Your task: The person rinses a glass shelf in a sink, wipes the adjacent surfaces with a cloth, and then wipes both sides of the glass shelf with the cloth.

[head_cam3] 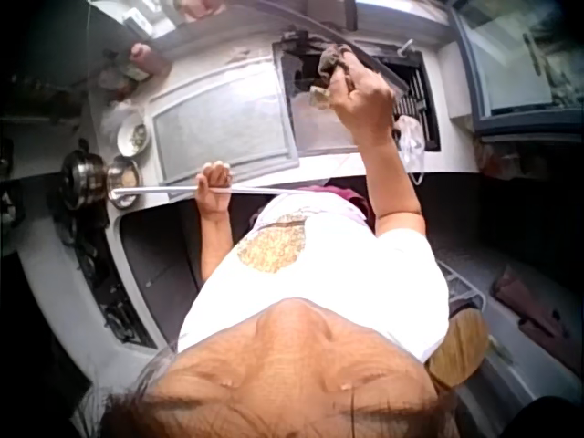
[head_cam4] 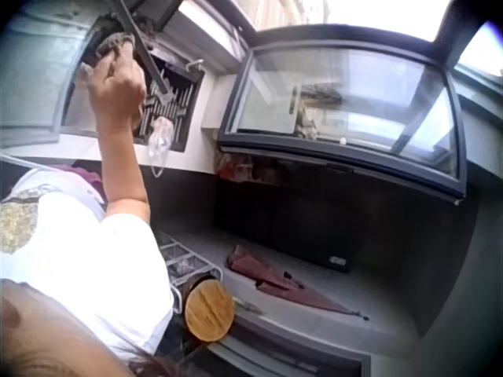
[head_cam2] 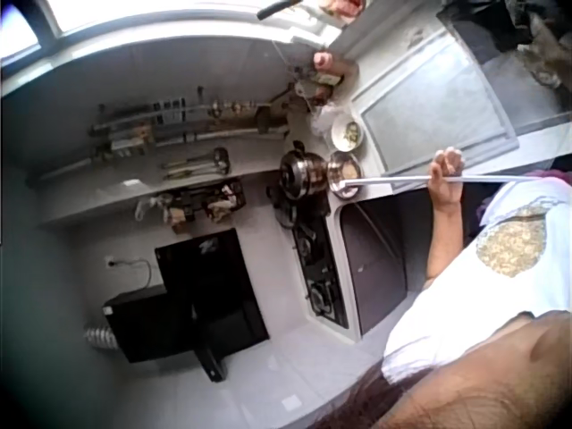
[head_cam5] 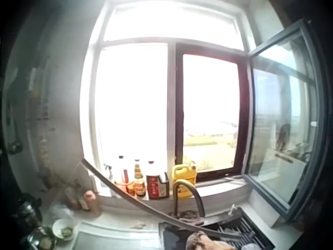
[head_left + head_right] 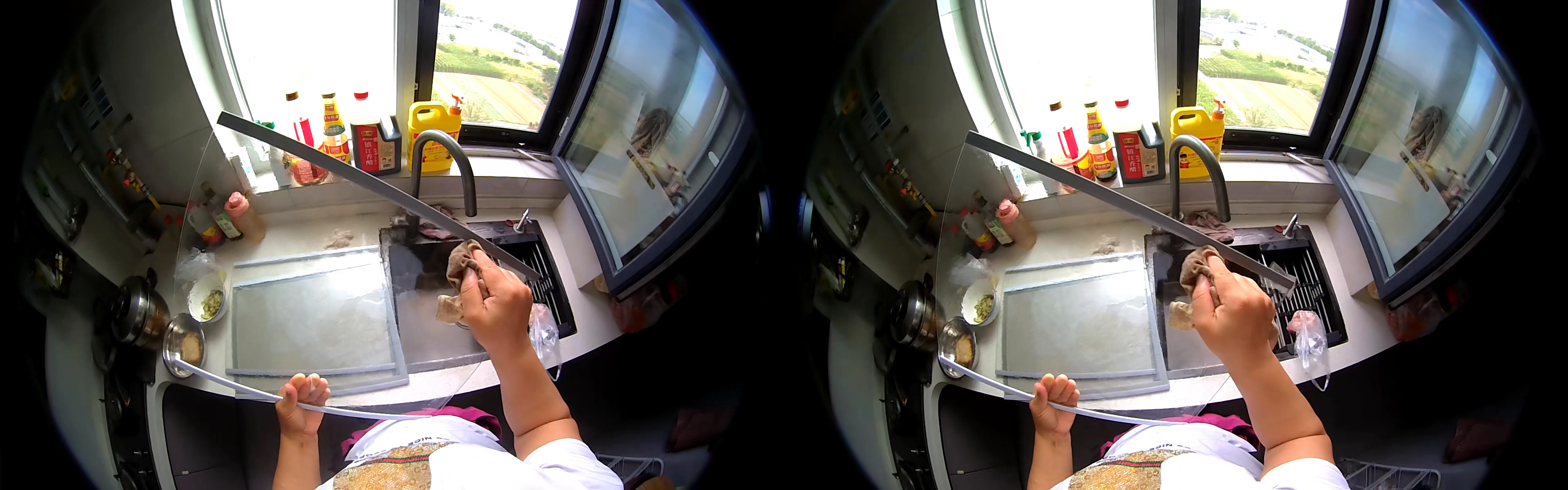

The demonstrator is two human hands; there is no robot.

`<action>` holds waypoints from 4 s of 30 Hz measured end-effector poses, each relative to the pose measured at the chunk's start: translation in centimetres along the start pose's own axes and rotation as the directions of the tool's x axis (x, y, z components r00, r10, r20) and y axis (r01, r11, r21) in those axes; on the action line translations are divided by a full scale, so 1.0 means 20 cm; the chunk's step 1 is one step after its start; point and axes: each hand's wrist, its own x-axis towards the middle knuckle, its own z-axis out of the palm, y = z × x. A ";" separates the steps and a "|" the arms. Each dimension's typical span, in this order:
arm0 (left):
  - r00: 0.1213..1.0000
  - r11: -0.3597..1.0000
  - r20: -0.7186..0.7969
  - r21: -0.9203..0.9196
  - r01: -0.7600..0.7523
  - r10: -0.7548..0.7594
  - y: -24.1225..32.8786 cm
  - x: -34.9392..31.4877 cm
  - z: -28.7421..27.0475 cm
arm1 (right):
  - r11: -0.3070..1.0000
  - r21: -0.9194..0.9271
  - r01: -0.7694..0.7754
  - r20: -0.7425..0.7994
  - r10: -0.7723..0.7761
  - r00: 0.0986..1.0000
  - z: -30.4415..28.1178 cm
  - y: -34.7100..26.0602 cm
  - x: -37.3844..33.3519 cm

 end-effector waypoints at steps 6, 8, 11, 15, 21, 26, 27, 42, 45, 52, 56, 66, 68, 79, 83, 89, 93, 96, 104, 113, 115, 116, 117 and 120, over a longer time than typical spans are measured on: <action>0.998 0.999 0.047 -0.005 0.042 -0.042 -0.01 0.04 0.06 | 0.970 0.028 0.240 -0.087 -0.236 0.968 0.08 -0.32 0.29; 0.995 0.998 0.088 0.000 0.056 -0.056 -0.01 0.07 0.10 | 0.964 -0.008 0.266 -0.124 -0.264 0.956 0.12 -0.46 0.44; 0.991 0.998 0.120 0.002 0.055 -0.055 0.00 0.08 0.12 | 0.960 0.022 0.281 -0.116 -0.276 0.954 0.20 -0.67 0.64; 0.997 0.997 0.031 0.050 0.062 -0.064 -0.02 0.07 0.16 | 0.859 -0.091 0.504 -0.184 -0.512 0.839 0.31 -0.82 0.63; 0.951 0.992 -0.307 0.110 0.061 -0.025 -0.02 0.06 0.24 | 0.662 0.164 0.731 0.101 -0.749 0.655 0.41 -0.59 -0.24; 0.992 0.990 0.002 -0.070 0.125 -0.125 -0.05 0.11 0.01 | 0.499 0.277 0.821 0.392 -0.839 0.378 0.23 -0.10 -0.71; 0.991 0.992 -0.061 -0.025 0.120 -0.121 -0.05 0.10 0.07 | 0.476 0.290 0.830 0.395 -0.850 0.349 0.22 -0.08 -0.66; 0.981 0.976 -0.154 -0.201 0.089 -0.121 -0.11 0.02 -0.12 | 0.619 0.169 0.767 0.173 -0.785 0.595 0.47 -0.27 -0.46; 0.915 0.989 -0.379 -0.107 0.106 -0.139 -0.09 0.01 -0.04 | 0.355 0.312 0.881 0.160 -0.934 0.319 0.47 -0.30 -0.55; 0.972 0.995 -0.222 -0.074 0.069 -0.083 -0.05 -0.02 -0.05 | 0.836 -0.098 0.540 -0.199 -0.549 0.812 0.68 -0.69 0.55; 0.979 0.995 -0.181 -0.024 0.093 -0.096 -0.04 0.01 -0.03 | 0.845 -0.108 0.524 -0.175 -0.535 0.826 0.76 -0.93 0.50; 0.971 0.994 -0.237 0.112 -0.015 0.041 0.01 0.07 0.15 | 0.627 0.143 0.766 -0.078 -0.765 0.640 0.78 -1.05 0.04; 0.976 0.981 0.216 -0.186 0.058 -0.017 -0.05 0.05 -0.19 | 0.742 0.109 0.662 -0.100 -0.654 0.750 0.70 -1.09 0.24; 0.976 0.997 -0.205 -0.054 0.063 -0.073 -0.11 0.09 -0.08 | 0.529 0.045 0.848 -0.024 -0.848 0.530 0.51 -0.19 -0.52; 0.977 0.992 -0.193 -0.098 0.075 -0.093 -0.13 0.06 -0.15 | 0.639 -0.113 0.761 0.160 -0.744 0.649 0.17 0.24 -0.46; 0.992 0.967 -0.012 -0.225 0.122 -0.128 -0.21 0.05 -0.25 | 0.963 -0.261 -0.069 -0.202 0.015 0.979 -0.09 0.55 -0.26; 0.984 0.981 -0.149 -0.178 0.071 -0.098 -0.24 0.04 -0.19 | 0.503 0.743 -0.441 -0.034 0.688 0.725 0.02 0.68 -0.44; 0.999 0.965 -0.016 -0.260 0.035 -0.041 -0.27 0.05 -0.18 | 0.233 0.867 -0.440 0.125 0.754 0.644 0.04 0.64 -0.50; 0.990 0.941 0.068 -0.324 -0.095 0.123 -0.31 0.21 0.02 | 0.109 0.920 -0.377 0.207 0.683 0.701 -0.04 0.62 -0.24; 0.917 0.880 0.203 -0.410 -0.238 0.343 -0.20 0.55 0.37 | 0.530 0.761 -0.374 0.172 0.391 0.904 -0.09 0.57 -0.19; 0.908 0.875 0.223 -0.420 -0.240 0.355 -0.18 0.59 0.40 | 0.600 0.734 -0.317 0.146 0.317 0.937 -0.07 0.57 -0.37; 0.908 0.874 0.236 -0.432 -0.222 0.347 -0.18 0.60 0.41 | 0.521 0.775 -0.358 0.212 0.320 0.923 -0.07 0.57 -0.46; 0.908 0.874 0.250 -0.442 -0.202 0.337 -0.18 0.60 0.41 | 0.437 0.806 -0.399 0.277 0.317 0.907 -0.07 0.59 -0.53; 0.916 0.884 0.271 -0.441 -0.155 0.296 -0.17 0.57 0.38 | 0.438 0.754 -0.490 0.335 0.386 0.859 -0.16 0.66 -0.64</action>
